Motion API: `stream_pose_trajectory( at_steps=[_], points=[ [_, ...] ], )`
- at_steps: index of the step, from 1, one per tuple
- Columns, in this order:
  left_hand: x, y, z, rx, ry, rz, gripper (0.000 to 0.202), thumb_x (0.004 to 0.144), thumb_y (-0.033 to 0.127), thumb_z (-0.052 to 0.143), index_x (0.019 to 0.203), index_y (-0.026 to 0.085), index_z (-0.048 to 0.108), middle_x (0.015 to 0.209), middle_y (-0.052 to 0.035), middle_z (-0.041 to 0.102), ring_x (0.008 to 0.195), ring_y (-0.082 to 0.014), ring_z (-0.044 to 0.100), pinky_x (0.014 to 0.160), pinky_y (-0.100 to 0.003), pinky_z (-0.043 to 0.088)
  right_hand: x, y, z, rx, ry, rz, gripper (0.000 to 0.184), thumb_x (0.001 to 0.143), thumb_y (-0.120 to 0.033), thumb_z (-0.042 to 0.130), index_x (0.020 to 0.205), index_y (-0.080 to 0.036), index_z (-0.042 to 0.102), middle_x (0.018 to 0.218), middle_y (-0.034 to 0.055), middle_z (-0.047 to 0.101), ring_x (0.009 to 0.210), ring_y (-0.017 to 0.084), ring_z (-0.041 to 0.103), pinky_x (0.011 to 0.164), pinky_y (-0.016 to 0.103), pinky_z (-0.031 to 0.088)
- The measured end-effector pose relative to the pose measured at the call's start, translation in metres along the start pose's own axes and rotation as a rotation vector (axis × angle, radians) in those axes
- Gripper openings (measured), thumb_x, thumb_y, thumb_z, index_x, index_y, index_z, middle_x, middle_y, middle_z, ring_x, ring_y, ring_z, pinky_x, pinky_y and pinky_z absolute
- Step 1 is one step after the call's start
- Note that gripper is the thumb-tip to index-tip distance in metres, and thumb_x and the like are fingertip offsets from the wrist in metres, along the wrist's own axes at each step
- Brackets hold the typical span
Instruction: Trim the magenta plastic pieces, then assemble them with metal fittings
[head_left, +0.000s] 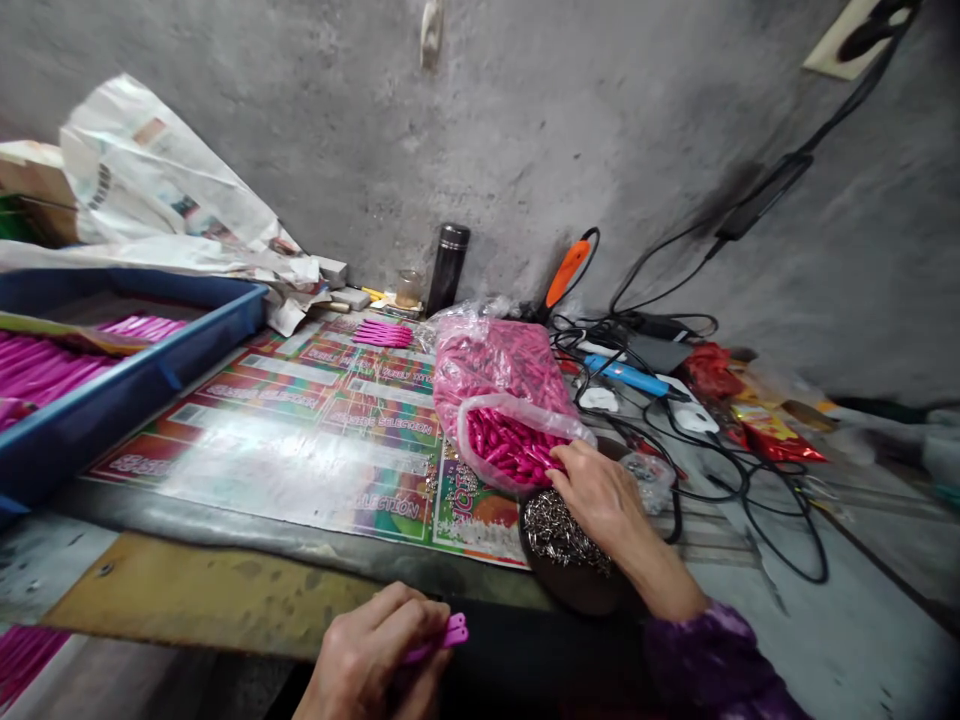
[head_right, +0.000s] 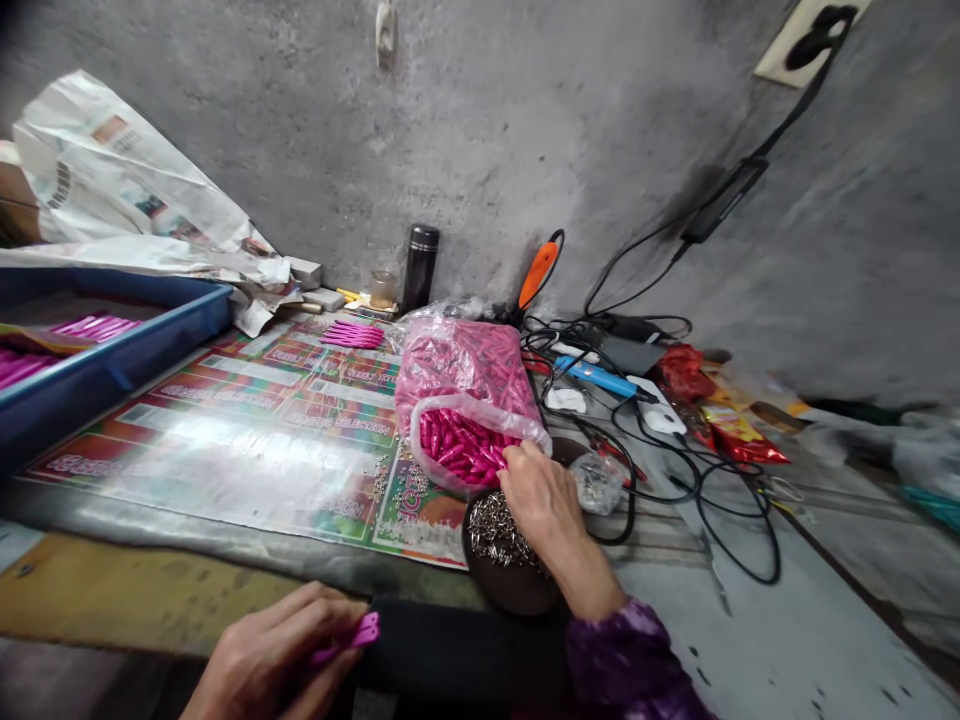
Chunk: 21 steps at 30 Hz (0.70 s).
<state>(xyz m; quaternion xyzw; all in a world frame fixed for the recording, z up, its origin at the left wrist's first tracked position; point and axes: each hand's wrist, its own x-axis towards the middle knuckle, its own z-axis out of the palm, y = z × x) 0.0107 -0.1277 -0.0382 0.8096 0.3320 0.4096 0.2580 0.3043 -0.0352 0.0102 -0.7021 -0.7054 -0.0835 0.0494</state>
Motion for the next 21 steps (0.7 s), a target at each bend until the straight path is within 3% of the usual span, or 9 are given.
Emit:
stream_pose_trajectory(
  at_steps=[5,13,17,21],
  points=[
    [-0.001,-0.005,0.004,-0.007,-0.003,0.026,0.015,0.091,0.010,0.060,0.101,0.020,0.065,0.083,-0.0020,0.071,0.070,-0.0096,0.070,0.067,-0.012,0.054,0.006,-0.002,0.006,-0.097,-0.073,0.037,0.015,0.097,-0.021,0.056,0.093,-0.018,0.070,0.096,0.0099,0.068,0.079,0.022,0.065,0.066,0.030,0.039],
    [-0.004,0.002,0.005,0.007,0.033,-0.007,0.012,0.092,0.012,0.058,0.096,0.020,0.066,0.079,-0.0021,0.068,0.067,-0.0104,0.068,0.063,-0.013,0.053,0.017,-0.012,-0.009,-0.084,-0.159,0.107,0.012,0.096,-0.017,0.058,0.089,-0.015,0.067,0.090,0.0050,0.068,0.082,0.019,0.063,0.074,0.031,0.047],
    [-0.006,0.002,-0.001,0.041,-0.017,0.026,0.012,0.093,0.012,0.057,0.097,0.018,0.066,0.078,-0.0022,0.068,0.065,-0.0100,0.067,0.061,-0.013,0.052,0.017,-0.011,-0.008,-0.022,-0.125,0.139,0.006,0.092,-0.017,0.063,0.086,-0.015,0.066,0.085,0.0031,0.067,0.080,0.019,0.063,0.074,0.032,0.048],
    [-0.009,0.003,-0.005,0.065,0.003,0.035,0.011,0.092,0.012,0.059,0.096,0.019,0.067,0.076,-0.0015,0.067,0.064,-0.0099,0.066,0.058,-0.012,0.051,0.010,-0.008,-0.005,0.098,-0.007,0.131,0.008,0.083,-0.011,0.058,0.084,-0.015,0.066,0.081,0.0066,0.067,0.077,0.021,0.063,0.071,0.032,0.044]
  ],
)
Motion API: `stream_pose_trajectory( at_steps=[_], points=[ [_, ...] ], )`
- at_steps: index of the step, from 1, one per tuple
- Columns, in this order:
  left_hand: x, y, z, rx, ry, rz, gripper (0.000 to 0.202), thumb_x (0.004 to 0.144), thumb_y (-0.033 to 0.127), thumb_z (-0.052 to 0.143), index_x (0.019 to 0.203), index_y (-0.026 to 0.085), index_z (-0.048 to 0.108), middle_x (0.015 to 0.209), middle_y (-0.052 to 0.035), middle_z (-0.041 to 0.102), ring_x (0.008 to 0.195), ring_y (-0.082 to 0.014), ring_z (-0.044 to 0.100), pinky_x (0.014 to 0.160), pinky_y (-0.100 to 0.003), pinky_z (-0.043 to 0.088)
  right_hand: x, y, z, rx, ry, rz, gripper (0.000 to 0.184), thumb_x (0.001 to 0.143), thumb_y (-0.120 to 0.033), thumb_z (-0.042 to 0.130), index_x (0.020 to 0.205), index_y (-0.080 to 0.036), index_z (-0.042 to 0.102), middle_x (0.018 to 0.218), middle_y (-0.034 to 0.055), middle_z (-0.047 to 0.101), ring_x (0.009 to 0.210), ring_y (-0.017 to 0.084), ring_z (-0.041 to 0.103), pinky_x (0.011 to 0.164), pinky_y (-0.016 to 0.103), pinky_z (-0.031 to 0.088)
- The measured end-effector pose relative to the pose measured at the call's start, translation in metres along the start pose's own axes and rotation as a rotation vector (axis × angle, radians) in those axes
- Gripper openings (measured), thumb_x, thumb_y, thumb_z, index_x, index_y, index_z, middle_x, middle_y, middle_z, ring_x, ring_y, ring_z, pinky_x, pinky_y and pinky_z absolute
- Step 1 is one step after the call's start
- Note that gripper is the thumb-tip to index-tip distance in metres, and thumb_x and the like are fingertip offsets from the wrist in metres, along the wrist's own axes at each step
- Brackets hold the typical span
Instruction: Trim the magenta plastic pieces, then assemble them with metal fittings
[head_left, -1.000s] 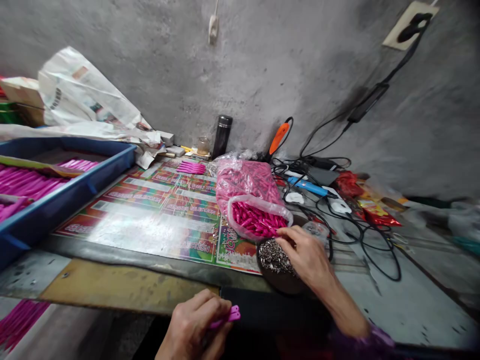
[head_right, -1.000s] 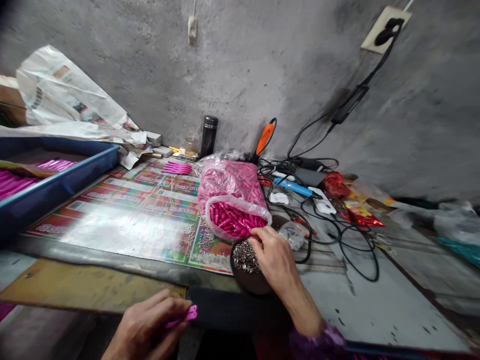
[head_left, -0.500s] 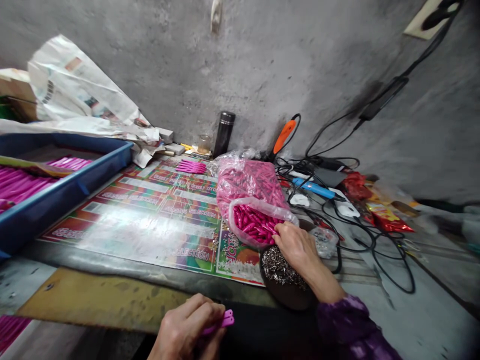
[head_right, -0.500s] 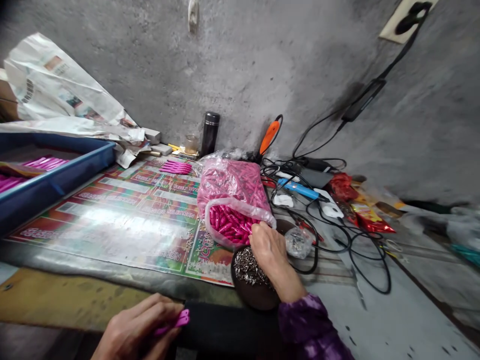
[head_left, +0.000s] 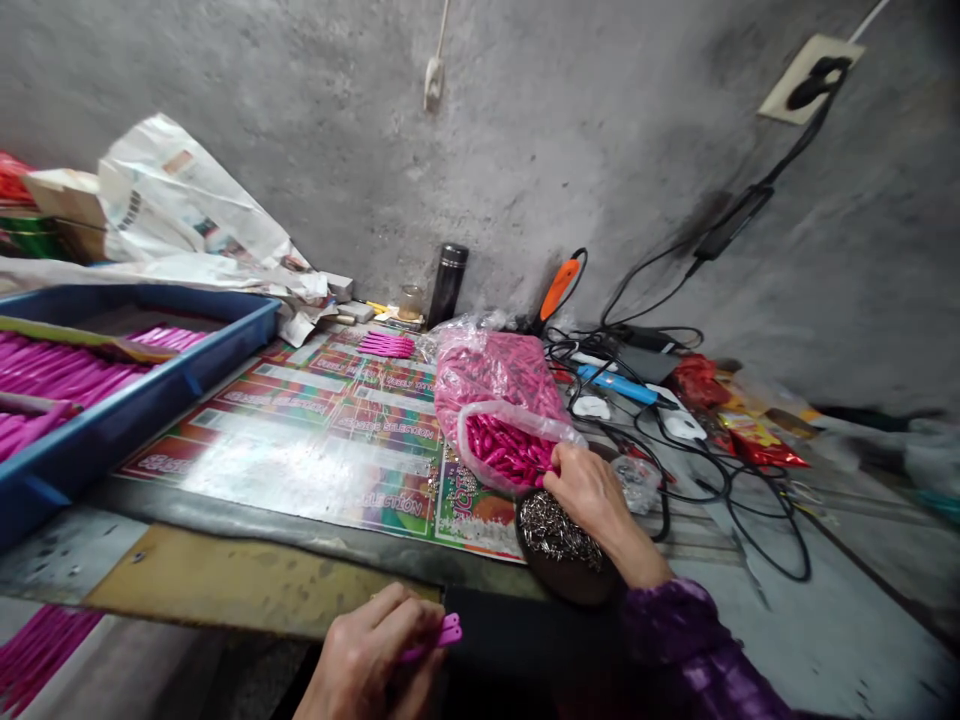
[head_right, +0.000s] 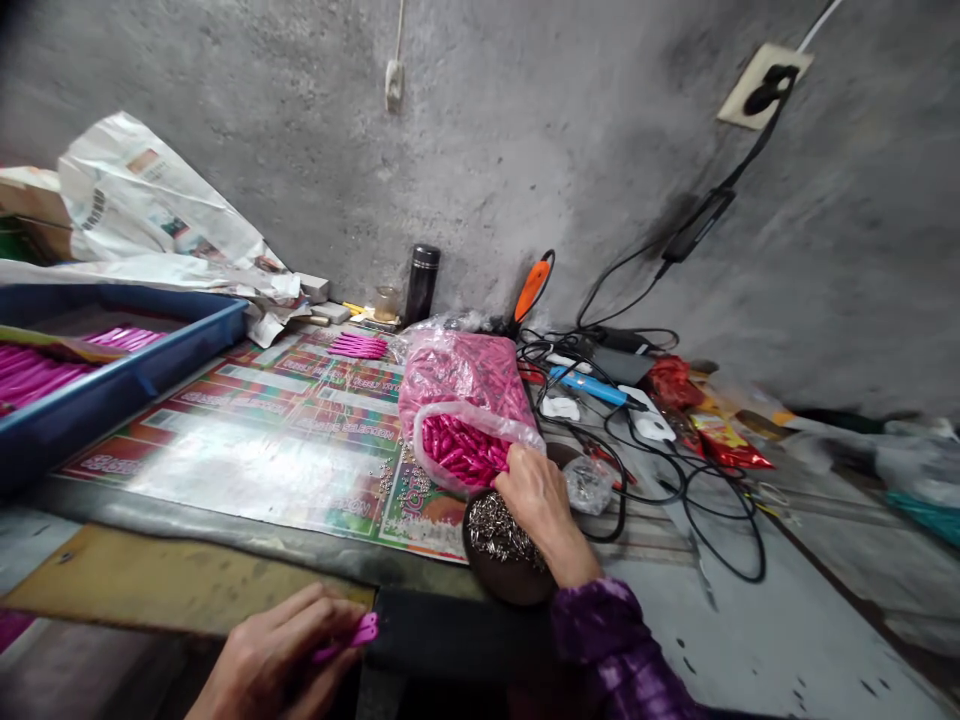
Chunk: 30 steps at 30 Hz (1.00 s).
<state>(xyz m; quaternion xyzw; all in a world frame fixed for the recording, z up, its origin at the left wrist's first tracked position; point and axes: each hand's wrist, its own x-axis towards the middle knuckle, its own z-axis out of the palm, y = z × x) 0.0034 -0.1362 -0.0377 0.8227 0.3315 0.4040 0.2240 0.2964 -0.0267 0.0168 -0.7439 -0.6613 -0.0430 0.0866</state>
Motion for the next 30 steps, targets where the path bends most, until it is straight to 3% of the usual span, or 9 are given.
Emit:
stream_pose_trajectory(
  at_steps=[5,8,13,20,25,30],
  points=[
    [0.000,0.007,-0.002,-0.035,0.027,-0.015,0.011,0.093,0.013,0.058,0.095,0.019,0.067,0.075,-0.0010,0.066,0.062,-0.0100,0.065,0.057,-0.014,0.050,-0.026,0.004,-0.008,0.276,0.121,-0.061,0.024,0.075,-0.019,0.051,0.092,-0.017,0.068,0.080,0.0060,0.069,0.071,0.022,0.063,0.071,0.033,0.047],
    [0.000,0.012,-0.003,-0.045,0.014,-0.045,0.011,0.094,0.015,0.057,0.093,0.019,0.067,0.075,-0.0013,0.066,0.062,-0.0099,0.064,0.056,-0.014,0.049,-0.056,0.002,-0.014,0.449,0.126,-0.085,0.026,0.078,-0.029,0.050,0.094,-0.018,0.068,0.080,0.0064,0.070,0.063,0.021,0.063,0.063,0.033,0.050],
    [-0.001,0.021,-0.001,-0.078,0.008,-0.083,0.010,0.093,0.018,0.058,0.091,0.018,0.067,0.072,0.0000,0.065,0.059,-0.0088,0.062,0.056,-0.015,0.045,-0.113,-0.011,-0.022,0.984,-0.052,-0.009,0.024,0.085,-0.040,0.064,0.094,-0.018,0.064,0.061,0.0023,0.067,0.053,0.018,0.064,0.049,0.025,0.050],
    [-0.004,0.040,0.001,-0.175,-0.045,-0.196,0.010,0.091,0.019,0.062,0.086,0.017,0.071,0.066,0.0004,0.064,0.054,-0.0083,0.056,0.052,-0.016,0.039,-0.170,-0.034,-0.008,1.550,-0.166,0.154,0.022,0.084,-0.036,0.081,0.093,-0.018,0.072,0.066,0.0021,0.069,0.053,0.014,0.064,0.052,0.021,0.053],
    [-0.012,0.048,0.005,-0.248,-0.097,-0.249,0.010,0.089,0.017,0.064,0.085,0.015,0.072,0.069,-0.0012,0.066,0.056,-0.0077,0.055,0.052,-0.016,0.038,-0.192,-0.042,0.003,1.676,-0.227,0.160,0.011,0.086,-0.029,0.080,0.091,-0.020,0.075,0.082,0.0027,0.069,0.064,0.016,0.070,0.058,0.023,0.059],
    [-0.017,0.051,0.008,-0.276,-0.109,-0.247,0.009,0.088,0.014,0.064,0.084,0.014,0.073,0.070,-0.0015,0.068,0.057,-0.0074,0.056,0.053,-0.015,0.038,-0.204,-0.044,0.009,1.634,-0.246,0.047,0.005,0.091,-0.020,0.073,0.092,-0.023,0.076,0.092,0.0017,0.064,0.072,0.015,0.069,0.063,0.023,0.060]
  ],
)
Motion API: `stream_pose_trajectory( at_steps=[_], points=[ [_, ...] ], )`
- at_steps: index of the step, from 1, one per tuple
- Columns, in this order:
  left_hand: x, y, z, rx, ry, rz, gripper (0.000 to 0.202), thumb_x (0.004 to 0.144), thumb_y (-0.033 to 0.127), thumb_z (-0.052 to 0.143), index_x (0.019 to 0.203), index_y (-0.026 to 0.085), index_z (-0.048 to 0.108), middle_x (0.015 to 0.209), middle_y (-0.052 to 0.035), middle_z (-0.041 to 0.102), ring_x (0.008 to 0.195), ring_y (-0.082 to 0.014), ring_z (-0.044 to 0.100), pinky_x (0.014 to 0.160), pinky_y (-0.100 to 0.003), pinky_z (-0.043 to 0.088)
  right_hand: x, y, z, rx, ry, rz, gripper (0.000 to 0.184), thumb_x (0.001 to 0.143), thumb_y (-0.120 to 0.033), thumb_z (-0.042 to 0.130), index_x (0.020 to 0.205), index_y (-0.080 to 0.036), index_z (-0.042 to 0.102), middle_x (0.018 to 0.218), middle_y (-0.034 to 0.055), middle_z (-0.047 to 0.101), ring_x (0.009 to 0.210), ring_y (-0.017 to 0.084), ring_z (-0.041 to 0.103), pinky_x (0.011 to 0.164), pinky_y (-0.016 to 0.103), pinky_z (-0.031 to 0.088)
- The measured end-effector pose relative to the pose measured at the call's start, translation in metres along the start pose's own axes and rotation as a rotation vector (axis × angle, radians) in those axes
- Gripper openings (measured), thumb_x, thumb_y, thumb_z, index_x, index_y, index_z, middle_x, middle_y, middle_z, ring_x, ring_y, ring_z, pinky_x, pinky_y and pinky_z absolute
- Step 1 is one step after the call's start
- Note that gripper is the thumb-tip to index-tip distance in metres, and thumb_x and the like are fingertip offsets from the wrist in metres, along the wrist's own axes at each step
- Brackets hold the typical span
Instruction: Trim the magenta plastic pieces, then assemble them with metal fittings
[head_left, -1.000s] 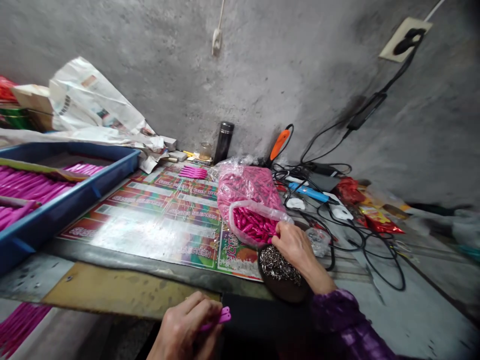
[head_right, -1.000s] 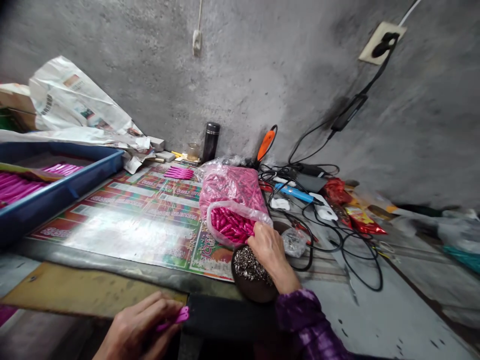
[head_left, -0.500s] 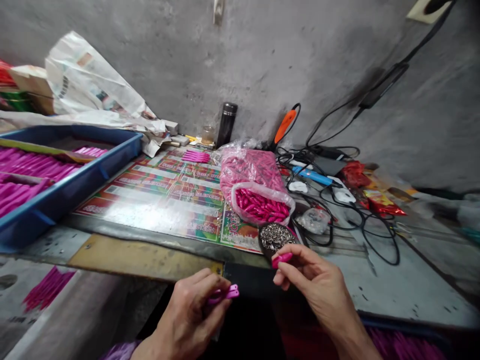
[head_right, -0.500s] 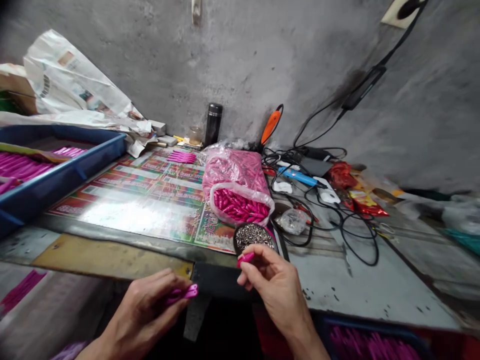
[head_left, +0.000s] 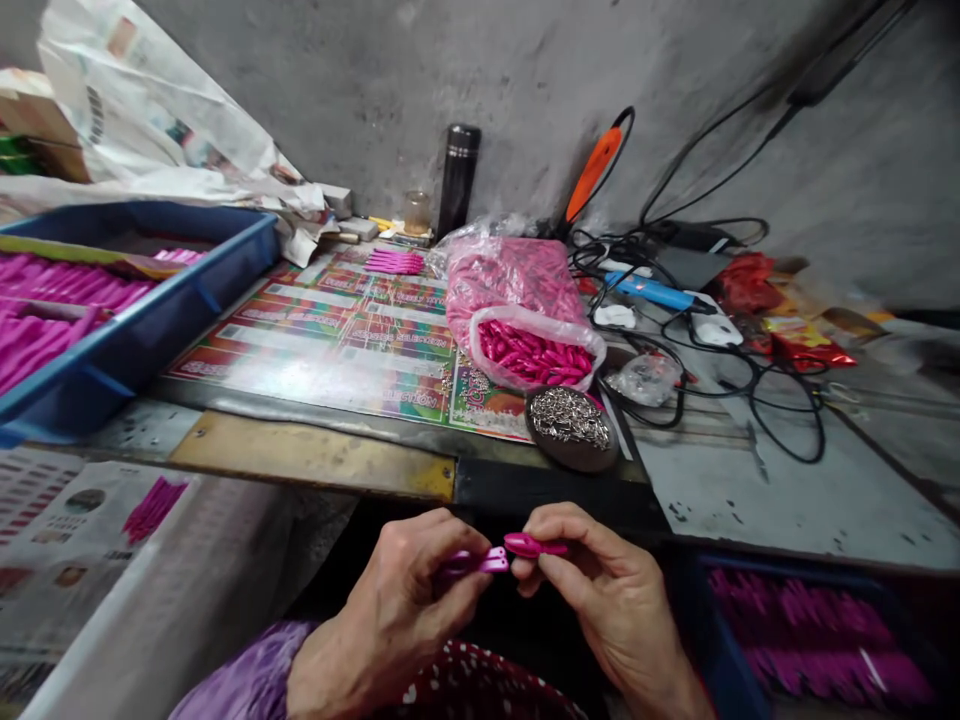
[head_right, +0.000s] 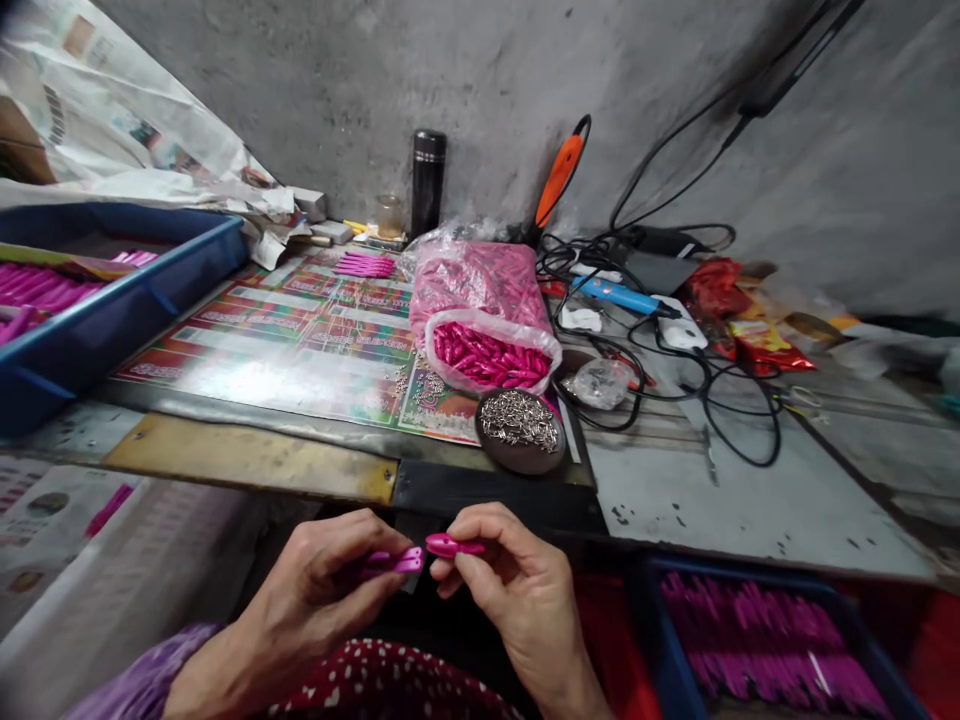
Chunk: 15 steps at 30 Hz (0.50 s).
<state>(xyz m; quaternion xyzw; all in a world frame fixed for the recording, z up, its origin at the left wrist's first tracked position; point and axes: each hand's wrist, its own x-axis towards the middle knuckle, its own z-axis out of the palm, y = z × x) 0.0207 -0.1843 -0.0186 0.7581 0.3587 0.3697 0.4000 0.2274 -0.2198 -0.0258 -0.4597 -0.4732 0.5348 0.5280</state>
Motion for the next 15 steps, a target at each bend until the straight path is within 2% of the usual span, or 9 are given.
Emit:
stream_pose_trajectory(
  at_steps=[7,15],
  points=[
    [-0.005,-0.004,0.004,-0.010,0.015,0.024,0.007,0.088,0.012,0.066,0.086,0.016,0.072,0.070,0.0008,0.066,0.057,-0.0063,0.055,0.054,-0.014,0.038,-0.007,0.005,0.000,-0.062,-0.048,-0.099,0.017,0.090,-0.010,0.070,0.095,-0.026,0.075,0.096,0.0015,0.065,0.071,0.014,0.069,0.064,0.022,0.061],
    [-0.013,-0.008,0.007,-0.022,-0.096,-0.021,0.009,0.094,0.018,0.064,0.090,0.017,0.072,0.075,-0.0005,0.065,0.064,-0.0087,0.058,0.058,-0.017,0.039,-0.005,0.009,-0.008,0.054,-0.150,-0.070,0.019,0.091,-0.011,0.070,0.097,-0.028,0.078,0.093,0.0016,0.065,0.072,0.015,0.069,0.062,0.024,0.062]
  ],
)
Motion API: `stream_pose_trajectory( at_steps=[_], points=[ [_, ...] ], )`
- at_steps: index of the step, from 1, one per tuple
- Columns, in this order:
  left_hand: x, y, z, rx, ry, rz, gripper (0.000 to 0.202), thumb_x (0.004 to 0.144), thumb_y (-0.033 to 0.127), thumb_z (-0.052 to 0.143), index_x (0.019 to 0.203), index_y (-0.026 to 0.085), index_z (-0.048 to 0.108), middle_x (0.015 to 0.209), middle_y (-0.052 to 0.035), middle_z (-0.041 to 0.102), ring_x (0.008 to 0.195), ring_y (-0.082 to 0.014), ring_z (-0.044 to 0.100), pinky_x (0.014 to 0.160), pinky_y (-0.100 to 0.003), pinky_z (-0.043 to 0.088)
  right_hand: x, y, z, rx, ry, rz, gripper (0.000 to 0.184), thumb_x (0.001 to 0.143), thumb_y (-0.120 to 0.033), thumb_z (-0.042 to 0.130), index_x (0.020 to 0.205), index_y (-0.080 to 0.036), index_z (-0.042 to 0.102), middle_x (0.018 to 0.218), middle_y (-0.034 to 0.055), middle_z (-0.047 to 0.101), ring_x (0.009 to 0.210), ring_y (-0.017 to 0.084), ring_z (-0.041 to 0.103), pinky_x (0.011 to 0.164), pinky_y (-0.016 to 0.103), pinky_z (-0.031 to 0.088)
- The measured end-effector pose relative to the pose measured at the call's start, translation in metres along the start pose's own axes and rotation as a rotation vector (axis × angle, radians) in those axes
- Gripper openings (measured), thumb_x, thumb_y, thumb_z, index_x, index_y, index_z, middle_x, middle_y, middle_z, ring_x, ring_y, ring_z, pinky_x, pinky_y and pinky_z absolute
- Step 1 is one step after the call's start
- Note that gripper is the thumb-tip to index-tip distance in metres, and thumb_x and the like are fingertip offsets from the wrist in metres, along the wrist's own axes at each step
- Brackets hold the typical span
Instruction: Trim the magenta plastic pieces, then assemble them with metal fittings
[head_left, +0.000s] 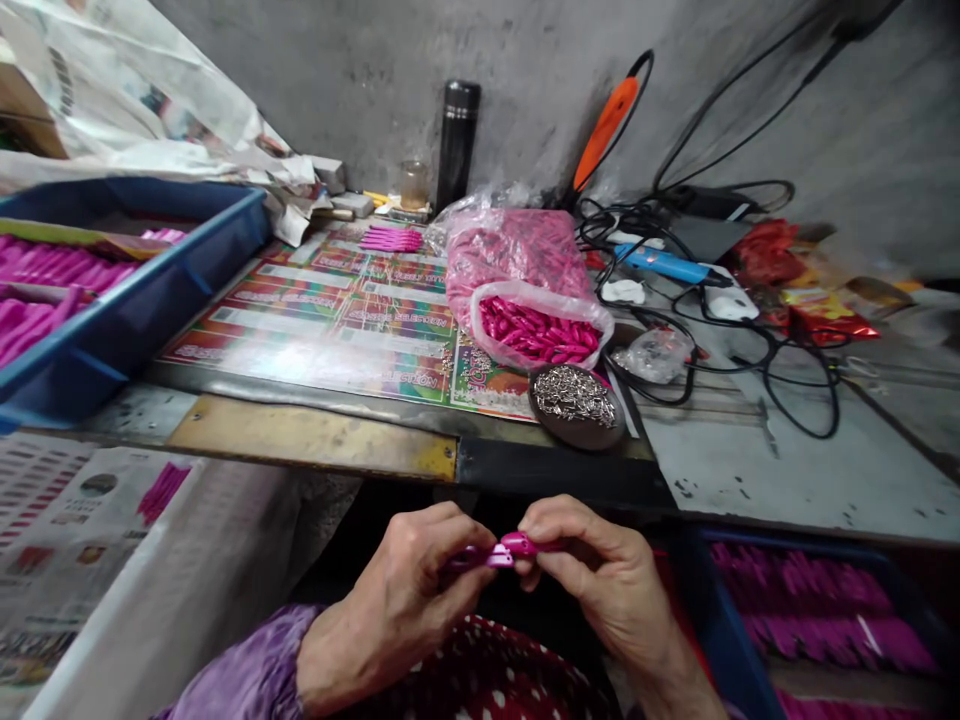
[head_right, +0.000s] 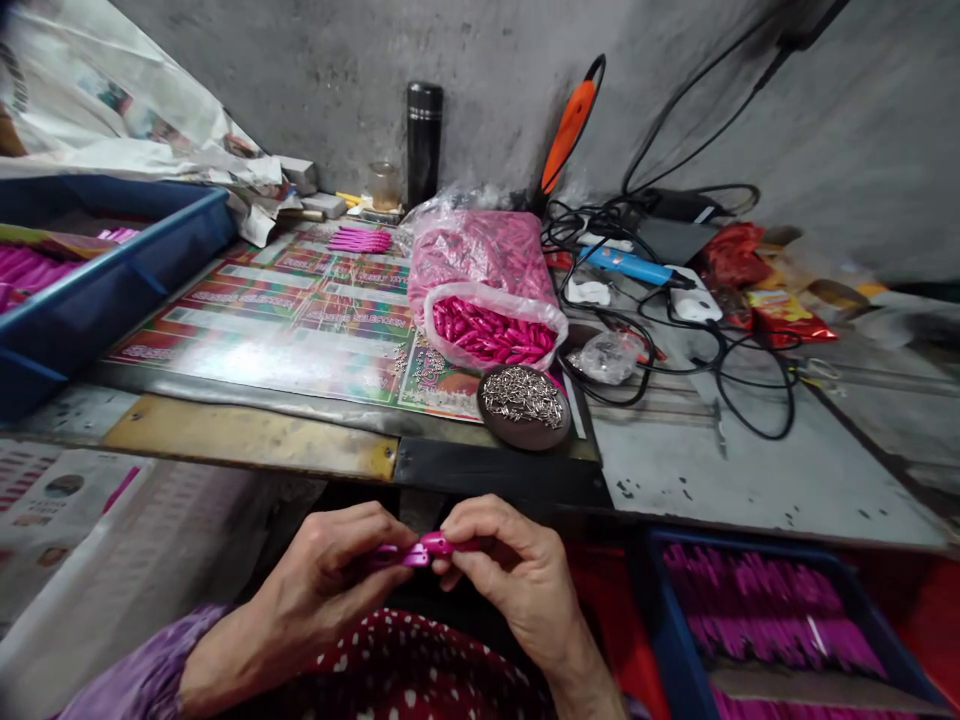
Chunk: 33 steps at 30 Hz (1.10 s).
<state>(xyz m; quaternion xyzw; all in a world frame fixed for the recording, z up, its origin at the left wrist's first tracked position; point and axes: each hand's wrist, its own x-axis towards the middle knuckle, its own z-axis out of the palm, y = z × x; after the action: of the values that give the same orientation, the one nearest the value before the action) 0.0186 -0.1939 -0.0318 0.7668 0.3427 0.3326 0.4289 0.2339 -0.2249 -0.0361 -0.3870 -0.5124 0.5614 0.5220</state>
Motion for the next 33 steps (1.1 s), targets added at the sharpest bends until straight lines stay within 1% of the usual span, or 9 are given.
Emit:
stream_pose_trajectory(
  at_steps=[4,8,11,13,15,20,25,29,33],
  points=[
    [-0.006,-0.001,0.002,0.003,-0.041,0.004,0.012,0.096,0.016,0.060,0.098,0.018,0.071,0.082,-0.0019,0.068,0.069,-0.0108,0.061,0.062,-0.020,0.042,-0.001,0.006,0.000,0.013,-0.033,0.035,0.018,0.091,-0.012,0.071,0.095,-0.027,0.079,0.095,0.0026,0.067,0.072,0.015,0.069,0.064,0.025,0.062],
    [-0.009,-0.002,0.003,0.042,-0.052,0.037,0.015,0.099,0.017,0.056,0.098,0.018,0.071,0.082,-0.0019,0.067,0.068,-0.0112,0.061,0.061,-0.020,0.043,-0.004,0.012,0.004,0.007,-0.064,0.061,0.016,0.093,-0.015,0.070,0.095,-0.028,0.080,0.096,0.0019,0.068,0.071,0.014,0.069,0.065,0.023,0.061],
    [-0.013,-0.005,0.004,0.082,-0.040,0.042,0.013,0.098,0.016,0.057,0.099,0.018,0.070,0.082,-0.0017,0.066,0.067,-0.0111,0.060,0.060,-0.020,0.042,-0.009,0.014,0.006,-0.133,-0.014,0.091,0.018,0.090,-0.017,0.074,0.102,-0.030,0.078,0.096,0.0002,0.071,0.078,0.013,0.070,0.071,0.020,0.059],
    [-0.015,-0.008,0.005,0.115,-0.024,0.051,0.012,0.097,0.015,0.058,0.101,0.017,0.069,0.083,-0.0023,0.066,0.068,-0.0117,0.061,0.060,-0.021,0.043,-0.012,0.014,0.006,-0.274,0.029,0.074,0.024,0.086,-0.018,0.078,0.106,-0.031,0.078,0.094,-0.0012,0.073,0.084,0.013,0.070,0.078,0.017,0.056],
    [-0.017,-0.011,0.007,0.148,-0.012,0.067,0.012,0.096,0.014,0.058,0.102,0.016,0.069,0.084,-0.0030,0.067,0.068,-0.0124,0.062,0.060,-0.021,0.044,-0.015,0.013,0.008,-0.387,0.059,0.036,0.025,0.083,-0.018,0.080,0.104,-0.031,0.078,0.092,-0.0028,0.075,0.086,0.012,0.070,0.080,0.014,0.054],
    [-0.022,-0.016,0.011,0.170,-0.004,0.093,0.011,0.095,0.013,0.059,0.102,0.016,0.067,0.083,-0.0024,0.067,0.067,-0.0126,0.062,0.060,-0.021,0.045,-0.018,0.011,0.018,-0.490,0.073,0.021,0.020,0.083,-0.013,0.075,0.096,-0.028,0.077,0.087,-0.0054,0.077,0.078,0.010,0.071,0.075,0.010,0.053],
    [-0.025,-0.020,0.012,0.209,0.006,0.117,0.009,0.097,0.018,0.059,0.101,0.016,0.067,0.083,-0.0024,0.068,0.068,-0.0131,0.064,0.061,-0.021,0.048,-0.020,0.017,0.025,-0.522,0.081,-0.014,0.022,0.083,-0.009,0.070,0.095,-0.026,0.076,0.087,-0.0065,0.077,0.075,0.008,0.072,0.074,0.007,0.053],
    [-0.026,-0.022,0.013,0.255,0.017,0.135,0.012,0.098,0.020,0.056,0.100,0.016,0.067,0.081,-0.0026,0.068,0.066,-0.0133,0.065,0.059,-0.022,0.049,-0.022,0.022,0.025,-0.536,0.085,-0.032,0.022,0.085,-0.010,0.069,0.097,-0.026,0.075,0.088,-0.0072,0.077,0.076,0.007,0.072,0.074,0.006,0.052],
    [-0.028,-0.024,0.016,0.265,0.036,0.131,0.012,0.098,0.019,0.056,0.100,0.016,0.067,0.081,-0.0027,0.067,0.065,-0.0129,0.064,0.059,-0.022,0.049,-0.024,0.023,0.025,-0.535,0.076,-0.014,0.018,0.087,-0.013,0.069,0.098,-0.026,0.075,0.088,-0.0061,0.077,0.075,0.008,0.072,0.072,0.008,0.053]
  ],
)
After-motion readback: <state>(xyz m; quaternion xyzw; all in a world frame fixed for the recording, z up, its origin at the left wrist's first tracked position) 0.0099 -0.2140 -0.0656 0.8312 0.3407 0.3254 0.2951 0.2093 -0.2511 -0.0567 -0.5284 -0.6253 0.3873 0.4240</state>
